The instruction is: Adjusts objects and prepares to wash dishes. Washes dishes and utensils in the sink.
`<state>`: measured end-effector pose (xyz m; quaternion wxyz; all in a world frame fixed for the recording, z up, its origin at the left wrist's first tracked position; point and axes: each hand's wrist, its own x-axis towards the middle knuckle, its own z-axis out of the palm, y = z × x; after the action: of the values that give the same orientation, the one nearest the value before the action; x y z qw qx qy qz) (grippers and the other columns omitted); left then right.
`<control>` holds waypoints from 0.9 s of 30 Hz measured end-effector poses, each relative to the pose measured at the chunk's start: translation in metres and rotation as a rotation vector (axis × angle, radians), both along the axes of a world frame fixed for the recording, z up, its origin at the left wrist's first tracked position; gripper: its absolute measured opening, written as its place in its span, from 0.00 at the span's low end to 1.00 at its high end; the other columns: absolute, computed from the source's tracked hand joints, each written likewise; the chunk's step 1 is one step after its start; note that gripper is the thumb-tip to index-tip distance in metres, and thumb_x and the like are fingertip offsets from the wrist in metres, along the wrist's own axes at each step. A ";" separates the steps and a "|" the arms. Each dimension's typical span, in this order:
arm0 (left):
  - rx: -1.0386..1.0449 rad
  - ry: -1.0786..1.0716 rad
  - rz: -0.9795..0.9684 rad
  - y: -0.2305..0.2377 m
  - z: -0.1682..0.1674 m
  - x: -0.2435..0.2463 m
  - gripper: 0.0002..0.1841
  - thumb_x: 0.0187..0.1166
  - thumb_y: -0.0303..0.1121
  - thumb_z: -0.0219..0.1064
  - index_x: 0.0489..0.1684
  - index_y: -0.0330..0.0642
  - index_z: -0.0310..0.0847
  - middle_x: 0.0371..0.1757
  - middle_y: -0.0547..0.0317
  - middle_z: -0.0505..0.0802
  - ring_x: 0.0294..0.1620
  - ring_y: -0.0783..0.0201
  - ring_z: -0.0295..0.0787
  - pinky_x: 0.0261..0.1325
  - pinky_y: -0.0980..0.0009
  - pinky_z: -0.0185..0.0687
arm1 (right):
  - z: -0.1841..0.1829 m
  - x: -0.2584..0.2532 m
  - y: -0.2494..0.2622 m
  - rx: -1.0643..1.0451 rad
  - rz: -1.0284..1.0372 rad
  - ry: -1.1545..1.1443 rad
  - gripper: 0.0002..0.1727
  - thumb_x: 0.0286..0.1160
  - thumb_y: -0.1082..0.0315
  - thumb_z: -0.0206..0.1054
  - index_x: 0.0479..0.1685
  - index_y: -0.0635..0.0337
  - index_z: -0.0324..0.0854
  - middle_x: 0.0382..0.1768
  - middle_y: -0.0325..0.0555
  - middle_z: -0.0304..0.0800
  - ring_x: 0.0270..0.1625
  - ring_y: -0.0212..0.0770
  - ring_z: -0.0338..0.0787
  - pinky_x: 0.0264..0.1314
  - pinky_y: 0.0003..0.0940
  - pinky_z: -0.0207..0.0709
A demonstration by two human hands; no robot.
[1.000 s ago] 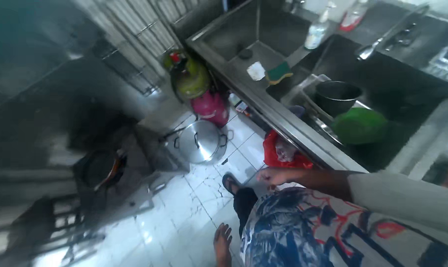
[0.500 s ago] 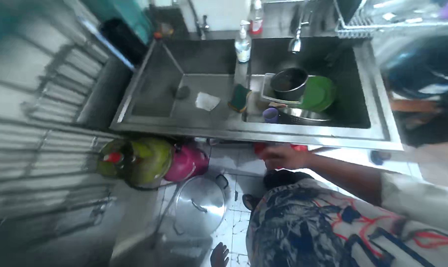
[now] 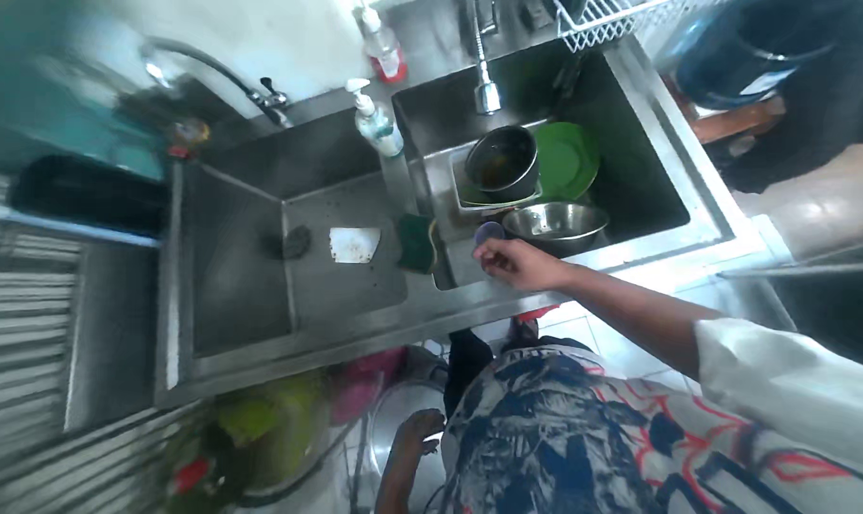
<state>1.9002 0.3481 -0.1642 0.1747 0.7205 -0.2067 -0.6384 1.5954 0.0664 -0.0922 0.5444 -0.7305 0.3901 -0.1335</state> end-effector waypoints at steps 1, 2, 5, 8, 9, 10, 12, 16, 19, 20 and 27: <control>-0.066 0.040 -0.077 -0.019 0.014 0.010 0.19 0.91 0.36 0.51 0.61 0.29 0.82 0.53 0.47 0.94 0.52 0.58 0.93 0.56 0.60 0.88 | 0.002 0.009 -0.009 -0.049 0.011 0.064 0.21 0.83 0.73 0.63 0.74 0.66 0.77 0.58 0.59 0.90 0.58 0.50 0.92 0.67 0.46 0.83; -0.138 0.072 -0.150 -0.037 0.027 0.021 0.19 0.91 0.36 0.51 0.61 0.30 0.82 0.53 0.48 0.95 0.52 0.58 0.94 0.56 0.59 0.90 | 0.004 0.019 -0.017 -0.096 0.021 0.146 0.23 0.82 0.73 0.65 0.77 0.63 0.76 0.63 0.59 0.88 0.63 0.54 0.90 0.71 0.52 0.81; -0.313 0.128 -0.306 -0.100 0.064 0.054 0.18 0.87 0.35 0.52 0.55 0.32 0.85 0.50 0.53 0.95 0.49 0.61 0.94 0.54 0.62 0.91 | -0.004 0.056 -0.031 -0.300 0.031 0.338 0.32 0.70 0.77 0.73 0.79 0.56 0.76 0.74 0.61 0.80 0.76 0.65 0.80 0.75 0.64 0.76; -0.442 0.152 -0.373 -0.163 0.092 0.077 0.15 0.85 0.36 0.55 0.51 0.35 0.85 0.46 0.59 0.95 0.45 0.66 0.93 0.51 0.67 0.90 | -0.001 0.091 -0.052 -0.492 0.145 0.431 0.42 0.58 0.83 0.77 0.81 0.50 0.76 0.84 0.61 0.70 0.87 0.68 0.66 0.84 0.71 0.62; -0.470 0.153 -0.375 -0.181 0.099 0.082 0.14 0.85 0.35 0.55 0.51 0.35 0.84 0.46 0.59 0.94 0.45 0.66 0.93 0.53 0.67 0.90 | 0.002 0.104 -0.057 -0.541 0.229 0.464 0.44 0.58 0.85 0.76 0.83 0.49 0.75 0.87 0.61 0.66 0.90 0.69 0.61 0.87 0.73 0.55; -0.508 0.149 -0.378 -0.196 0.103 0.087 0.13 0.85 0.34 0.55 0.50 0.35 0.83 0.45 0.61 0.94 0.45 0.68 0.92 0.53 0.68 0.89 | 0.002 0.117 -0.061 -0.591 0.326 0.497 0.44 0.60 0.87 0.75 0.84 0.49 0.75 0.89 0.60 0.63 0.92 0.69 0.56 0.89 0.75 0.48; -0.580 0.129 -0.357 -0.219 0.104 0.096 0.13 0.86 0.33 0.54 0.50 0.34 0.82 0.44 0.62 0.93 0.45 0.70 0.91 0.55 0.69 0.89 | -0.009 0.135 -0.067 -0.684 0.510 0.531 0.38 0.65 0.87 0.71 0.80 0.49 0.79 0.90 0.57 0.64 0.94 0.67 0.53 0.91 0.76 0.41; -0.629 0.082 -0.279 -0.248 0.091 0.097 0.11 0.87 0.30 0.55 0.51 0.32 0.81 0.44 0.60 0.93 0.45 0.70 0.91 0.55 0.71 0.88 | -0.023 0.144 -0.084 -0.698 0.610 0.510 0.29 0.68 0.85 0.70 0.71 0.54 0.85 0.82 0.56 0.76 0.92 0.64 0.60 0.93 0.74 0.38; -0.644 0.085 -0.294 -0.255 0.083 0.094 0.11 0.86 0.29 0.57 0.52 0.30 0.81 0.44 0.59 0.92 0.45 0.71 0.91 0.56 0.72 0.88 | -0.027 0.120 -0.093 -0.502 0.215 0.368 0.32 0.59 0.74 0.82 0.71 0.60 0.84 0.74 0.60 0.82 0.84 0.60 0.74 0.93 0.63 0.51; -0.652 0.088 -0.307 -0.255 0.079 0.094 0.11 0.85 0.29 0.57 0.53 0.30 0.81 0.44 0.59 0.92 0.45 0.71 0.91 0.56 0.72 0.88 | -0.029 0.108 -0.094 -0.313 0.014 0.264 0.34 0.59 0.74 0.80 0.73 0.63 0.82 0.72 0.60 0.84 0.78 0.55 0.80 0.88 0.54 0.64; -0.608 -0.045 -0.370 -0.251 0.072 0.089 0.12 0.85 0.31 0.61 0.56 0.31 0.82 0.49 0.54 0.91 0.46 0.72 0.89 0.54 0.74 0.86 | -0.011 0.089 -0.099 0.874 -0.602 -0.295 0.20 0.92 0.52 0.43 0.58 0.50 0.78 0.42 0.39 0.91 0.41 0.32 0.92 0.44 0.29 0.87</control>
<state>1.9890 0.0972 -0.0919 0.2579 0.5998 -0.5180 -0.5526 1.6841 -0.0327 -0.1035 0.7838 -0.2660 0.5206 -0.2096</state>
